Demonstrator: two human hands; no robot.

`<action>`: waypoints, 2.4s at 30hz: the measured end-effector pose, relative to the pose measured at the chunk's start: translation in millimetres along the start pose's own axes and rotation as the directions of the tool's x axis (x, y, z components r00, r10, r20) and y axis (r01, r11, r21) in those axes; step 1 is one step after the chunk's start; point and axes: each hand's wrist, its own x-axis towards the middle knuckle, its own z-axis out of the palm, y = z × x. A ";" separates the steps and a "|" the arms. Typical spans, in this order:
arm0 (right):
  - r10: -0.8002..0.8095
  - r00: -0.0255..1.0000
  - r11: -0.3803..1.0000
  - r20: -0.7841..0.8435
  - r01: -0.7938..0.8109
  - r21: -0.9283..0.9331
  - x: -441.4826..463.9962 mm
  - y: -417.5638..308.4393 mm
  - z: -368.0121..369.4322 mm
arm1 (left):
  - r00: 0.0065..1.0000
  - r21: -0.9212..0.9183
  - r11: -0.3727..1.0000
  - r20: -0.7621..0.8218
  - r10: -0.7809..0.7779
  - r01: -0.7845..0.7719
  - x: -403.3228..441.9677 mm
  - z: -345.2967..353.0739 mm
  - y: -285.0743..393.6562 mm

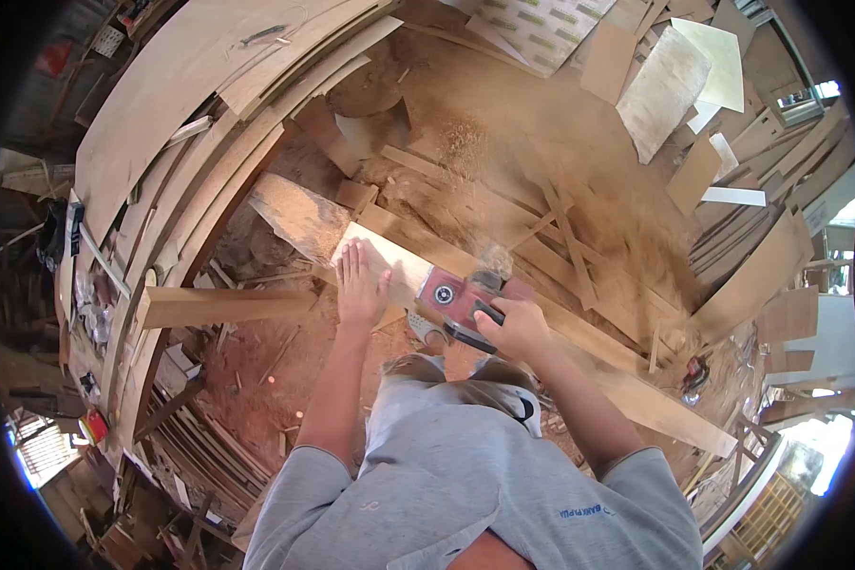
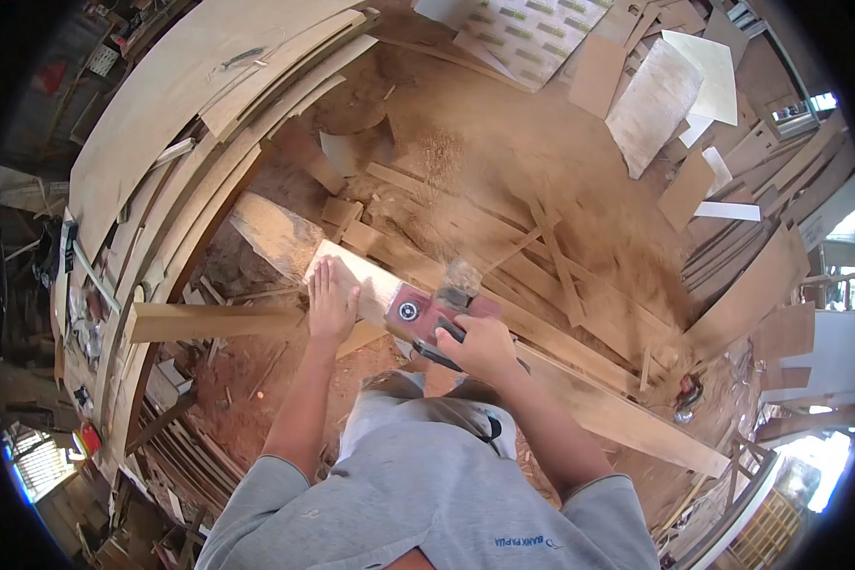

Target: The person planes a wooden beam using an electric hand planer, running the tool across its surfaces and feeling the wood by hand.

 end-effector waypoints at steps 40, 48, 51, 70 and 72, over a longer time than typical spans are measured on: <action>-0.264 0.957 0.957 -0.119 0.275 0.095 181.2 -204.9 95.8 | 0.978 -0.270 0.950 -0.094 -0.186 0.155 -74.4 -59.0 -67.3; -0.347 0.930 0.919 -0.117 0.363 0.158 194.4 -221.3 96.8 | 0.984 -0.232 0.962 -0.066 -0.165 0.146 -93.1 -60.9 -60.8; -0.397 0.901 0.831 -0.174 0.434 0.348 165.0 -182.2 77.5 | 0.989 -0.242 0.965 -0.078 -0.122 0.100 -96.8 -53.7 -54.4; 0.612 0.504 0.684 -0.610 0.050 0.728 -329.2 163.7 8.1 | 0.861 -0.004 0.884 0.227 0.455 -0.467 -93.9 48.1 167.2; 0.684 0.399 0.639 -0.611 0.075 0.765 -365.7 188.2 32.7 | 0.805 -0.051 0.836 0.241 0.542 -0.547 -105.5 69.5 189.9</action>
